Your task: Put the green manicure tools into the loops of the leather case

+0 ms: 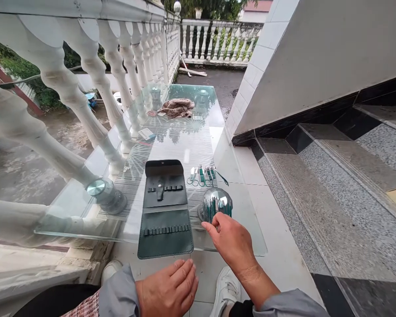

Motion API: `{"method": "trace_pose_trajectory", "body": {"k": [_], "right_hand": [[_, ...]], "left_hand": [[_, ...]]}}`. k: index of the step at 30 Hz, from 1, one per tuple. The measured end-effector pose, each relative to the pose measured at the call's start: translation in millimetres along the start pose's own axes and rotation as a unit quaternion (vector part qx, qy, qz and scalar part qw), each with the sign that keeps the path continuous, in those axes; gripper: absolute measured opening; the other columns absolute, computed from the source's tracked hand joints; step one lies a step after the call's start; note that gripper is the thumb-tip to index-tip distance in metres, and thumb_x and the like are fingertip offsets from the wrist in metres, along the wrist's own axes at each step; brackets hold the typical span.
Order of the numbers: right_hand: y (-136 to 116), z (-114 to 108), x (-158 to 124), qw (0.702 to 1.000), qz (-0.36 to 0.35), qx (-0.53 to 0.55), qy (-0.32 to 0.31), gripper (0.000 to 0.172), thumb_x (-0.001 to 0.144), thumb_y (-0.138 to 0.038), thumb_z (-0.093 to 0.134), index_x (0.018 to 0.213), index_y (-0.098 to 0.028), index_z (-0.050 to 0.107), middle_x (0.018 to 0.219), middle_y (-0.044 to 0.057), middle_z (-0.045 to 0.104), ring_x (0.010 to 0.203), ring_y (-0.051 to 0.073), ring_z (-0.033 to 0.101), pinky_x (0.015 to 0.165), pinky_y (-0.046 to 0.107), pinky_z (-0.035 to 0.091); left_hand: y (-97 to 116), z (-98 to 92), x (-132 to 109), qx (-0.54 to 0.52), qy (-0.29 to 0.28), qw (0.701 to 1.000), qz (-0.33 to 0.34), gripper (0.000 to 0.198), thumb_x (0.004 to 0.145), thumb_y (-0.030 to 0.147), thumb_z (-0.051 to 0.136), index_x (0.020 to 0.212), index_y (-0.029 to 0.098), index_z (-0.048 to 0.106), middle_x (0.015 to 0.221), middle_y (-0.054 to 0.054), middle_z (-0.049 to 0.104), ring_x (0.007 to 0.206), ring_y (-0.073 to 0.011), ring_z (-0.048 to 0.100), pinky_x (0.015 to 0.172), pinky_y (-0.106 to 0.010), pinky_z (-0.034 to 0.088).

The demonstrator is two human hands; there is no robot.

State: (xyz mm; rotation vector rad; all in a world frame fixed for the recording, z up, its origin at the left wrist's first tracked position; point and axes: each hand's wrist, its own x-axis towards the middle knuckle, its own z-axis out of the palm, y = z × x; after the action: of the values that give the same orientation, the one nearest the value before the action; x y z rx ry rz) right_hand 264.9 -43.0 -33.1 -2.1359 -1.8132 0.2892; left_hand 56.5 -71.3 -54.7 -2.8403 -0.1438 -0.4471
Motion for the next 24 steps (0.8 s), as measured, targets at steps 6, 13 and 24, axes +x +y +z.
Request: {"method": "trace_pose_trajectory", "body": {"k": [6, 13, 24], "right_hand": [[0.3, 1.3, 0.6, 0.999, 0.001, -0.036, -0.002, 0.034, 0.083, -0.043, 0.042, 0.057, -0.022, 0.041, 0.054, -0.002, 0.052, 0.049, 0.013, 0.043, 0.047, 0.024, 0.024], [-0.3, 1.6, 1.5, 0.999, 0.014, -0.039, -0.011, 0.031, 0.083, -0.04, 0.043, 0.057, -0.022, 0.038, 0.053, -0.002, 0.05, 0.049, 0.013, 0.042, 0.048, 0.024, 0.023], [0.6, 4.5, -1.6, 1.0, -0.003, -0.027, 0.011, 0.032, 0.083, -0.039, 0.043, 0.057, -0.022, 0.037, 0.052, -0.003, 0.048, 0.048, 0.012, 0.038, 0.048, 0.023, 0.024]], "left_hand": [[-0.8, -1.3, 0.6, -0.004, 0.003, 1.0, 0.002, 0.03, 0.087, 0.02, 0.042, 0.105, 0.006, 0.061, 0.107, -0.018, 0.064, 0.101, -0.0272, 0.06, 0.079, -0.039, 0.049], [1.1, 1.2, -1.0, -0.005, 0.021, 1.0, -0.012, 0.029, 0.087, 0.018, 0.042, 0.105, 0.005, 0.061, 0.104, -0.017, 0.064, 0.1, -0.0275, 0.059, 0.077, -0.038, 0.049], [1.7, 3.4, -1.3, -0.005, 0.006, 1.0, -0.009, 0.029, 0.088, 0.019, 0.042, 0.106, 0.005, 0.06, 0.104, -0.017, 0.064, 0.1, -0.0274, 0.059, 0.075, -0.037, 0.049]]}}
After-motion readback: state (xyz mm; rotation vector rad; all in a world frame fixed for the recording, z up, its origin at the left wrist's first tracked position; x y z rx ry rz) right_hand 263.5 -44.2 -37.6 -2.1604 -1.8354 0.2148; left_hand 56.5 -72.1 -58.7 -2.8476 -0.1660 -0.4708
